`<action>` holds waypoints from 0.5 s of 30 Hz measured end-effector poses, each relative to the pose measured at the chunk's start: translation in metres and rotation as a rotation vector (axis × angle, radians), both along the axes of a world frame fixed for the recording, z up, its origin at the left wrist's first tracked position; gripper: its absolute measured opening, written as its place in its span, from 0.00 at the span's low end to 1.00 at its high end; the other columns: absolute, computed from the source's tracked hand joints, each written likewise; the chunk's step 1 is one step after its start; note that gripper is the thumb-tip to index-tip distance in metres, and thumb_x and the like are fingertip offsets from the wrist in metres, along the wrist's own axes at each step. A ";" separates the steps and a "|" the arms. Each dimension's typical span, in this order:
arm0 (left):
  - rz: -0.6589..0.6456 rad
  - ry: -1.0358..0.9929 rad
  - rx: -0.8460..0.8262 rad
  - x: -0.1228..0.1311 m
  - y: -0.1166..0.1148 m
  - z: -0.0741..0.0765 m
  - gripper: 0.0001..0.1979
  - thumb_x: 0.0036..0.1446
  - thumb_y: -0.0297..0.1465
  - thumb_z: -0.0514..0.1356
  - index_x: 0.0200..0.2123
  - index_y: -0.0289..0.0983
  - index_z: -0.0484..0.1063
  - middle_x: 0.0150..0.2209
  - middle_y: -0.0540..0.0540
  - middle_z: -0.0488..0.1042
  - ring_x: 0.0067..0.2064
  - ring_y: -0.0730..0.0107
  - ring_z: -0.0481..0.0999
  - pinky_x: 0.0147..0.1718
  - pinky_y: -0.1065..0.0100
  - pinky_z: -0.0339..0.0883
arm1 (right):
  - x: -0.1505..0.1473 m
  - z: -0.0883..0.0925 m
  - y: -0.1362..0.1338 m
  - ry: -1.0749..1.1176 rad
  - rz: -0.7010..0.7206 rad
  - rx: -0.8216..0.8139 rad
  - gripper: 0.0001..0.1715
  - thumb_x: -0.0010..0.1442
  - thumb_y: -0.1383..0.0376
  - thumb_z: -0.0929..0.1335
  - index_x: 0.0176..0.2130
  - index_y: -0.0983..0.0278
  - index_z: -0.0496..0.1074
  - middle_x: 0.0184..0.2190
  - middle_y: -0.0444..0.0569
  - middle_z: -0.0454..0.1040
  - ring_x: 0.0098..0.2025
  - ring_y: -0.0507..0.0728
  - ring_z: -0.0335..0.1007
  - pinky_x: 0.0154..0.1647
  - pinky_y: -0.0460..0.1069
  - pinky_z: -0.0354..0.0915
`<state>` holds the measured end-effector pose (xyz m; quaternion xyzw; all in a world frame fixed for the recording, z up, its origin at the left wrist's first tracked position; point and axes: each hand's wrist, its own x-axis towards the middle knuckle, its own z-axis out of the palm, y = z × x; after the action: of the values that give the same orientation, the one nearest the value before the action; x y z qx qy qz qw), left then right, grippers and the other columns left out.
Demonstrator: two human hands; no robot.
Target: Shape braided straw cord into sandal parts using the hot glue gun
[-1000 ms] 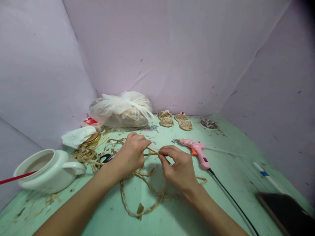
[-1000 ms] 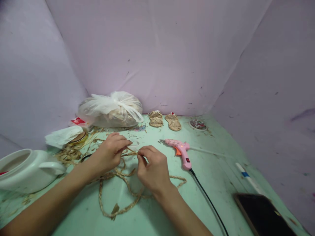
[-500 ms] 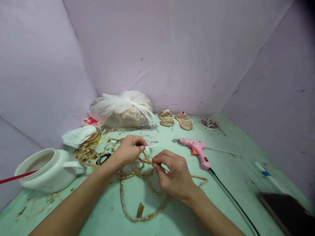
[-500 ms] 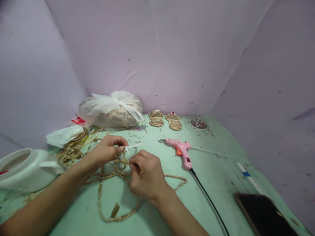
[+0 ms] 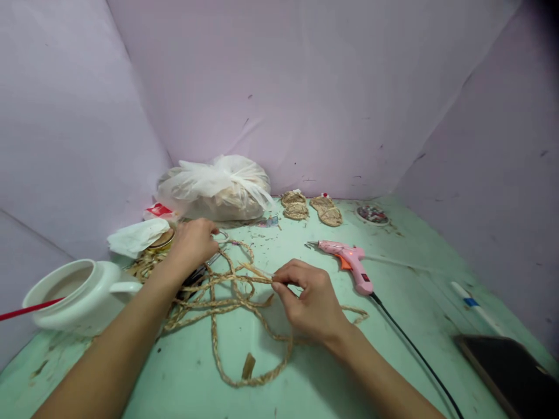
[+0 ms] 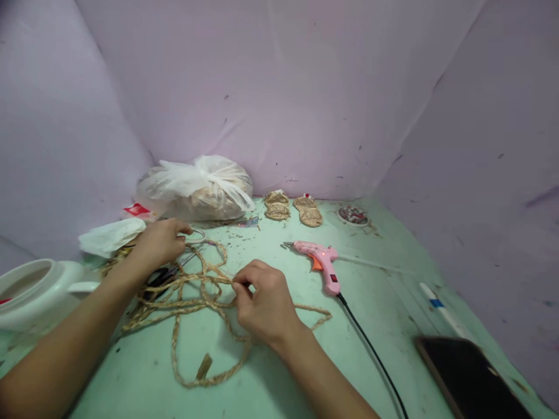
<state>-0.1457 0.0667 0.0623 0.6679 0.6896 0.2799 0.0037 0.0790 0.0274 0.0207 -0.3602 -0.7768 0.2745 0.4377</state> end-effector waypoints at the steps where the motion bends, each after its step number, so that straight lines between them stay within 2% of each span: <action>1: 0.002 0.007 0.001 0.002 -0.002 0.001 0.10 0.39 0.20 0.56 0.25 0.33 0.75 0.29 0.40 0.74 0.36 0.56 0.71 0.39 0.59 0.59 | 0.001 -0.002 0.001 -0.010 -0.002 -0.004 0.07 0.47 0.76 0.65 0.24 0.67 0.71 0.24 0.49 0.71 0.27 0.53 0.67 0.28 0.47 0.63; 3: -0.057 0.014 -0.012 0.014 -0.010 0.005 0.10 0.45 0.23 0.55 0.30 0.34 0.76 0.35 0.41 0.75 0.40 0.58 0.71 0.42 0.61 0.60 | 0.001 -0.005 0.000 -0.023 0.007 0.000 0.08 0.47 0.76 0.64 0.25 0.67 0.71 0.25 0.49 0.71 0.27 0.53 0.67 0.29 0.47 0.64; 4: -0.128 0.003 -0.031 0.022 -0.015 0.008 0.10 0.48 0.25 0.55 0.32 0.36 0.76 0.37 0.44 0.75 0.40 0.63 0.71 0.42 0.65 0.61 | 0.001 -0.006 0.000 -0.023 0.014 0.010 0.08 0.48 0.76 0.64 0.25 0.67 0.71 0.25 0.49 0.71 0.27 0.53 0.67 0.29 0.47 0.64; 6: -0.286 -0.029 -0.089 0.040 -0.026 0.014 0.08 0.49 0.28 0.56 0.30 0.39 0.76 0.34 0.49 0.75 0.36 0.70 0.73 0.38 0.72 0.64 | 0.000 -0.006 -0.001 -0.014 0.027 0.040 0.08 0.48 0.76 0.64 0.26 0.67 0.71 0.26 0.50 0.71 0.28 0.53 0.67 0.30 0.47 0.64; 8: -0.443 -0.028 -0.133 0.055 -0.034 0.015 0.09 0.49 0.27 0.55 0.29 0.38 0.76 0.31 0.48 0.75 0.34 0.70 0.72 0.36 0.71 0.63 | -0.001 -0.006 -0.002 0.002 0.032 0.072 0.08 0.48 0.76 0.64 0.27 0.67 0.71 0.26 0.50 0.71 0.28 0.53 0.67 0.30 0.47 0.65; 10: -0.494 0.034 -0.162 0.064 -0.038 0.012 0.09 0.49 0.26 0.56 0.28 0.37 0.76 0.29 0.47 0.75 0.33 0.68 0.72 0.37 0.68 0.62 | -0.002 -0.005 -0.002 0.005 0.031 0.091 0.09 0.49 0.76 0.63 0.27 0.67 0.70 0.27 0.51 0.71 0.29 0.53 0.68 0.30 0.47 0.65; 15: -0.498 0.219 -0.207 0.069 -0.038 0.004 0.10 0.48 0.24 0.53 0.23 0.37 0.74 0.26 0.46 0.73 0.34 0.66 0.70 0.41 0.62 0.58 | -0.003 -0.007 -0.003 -0.011 0.029 0.119 0.10 0.49 0.76 0.62 0.28 0.65 0.70 0.27 0.50 0.71 0.29 0.53 0.69 0.29 0.47 0.65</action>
<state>-0.0766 0.0292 0.0659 0.8389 0.5257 0.1246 0.0658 0.0756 0.0247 0.0142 -0.3238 -0.7992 0.2323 0.4499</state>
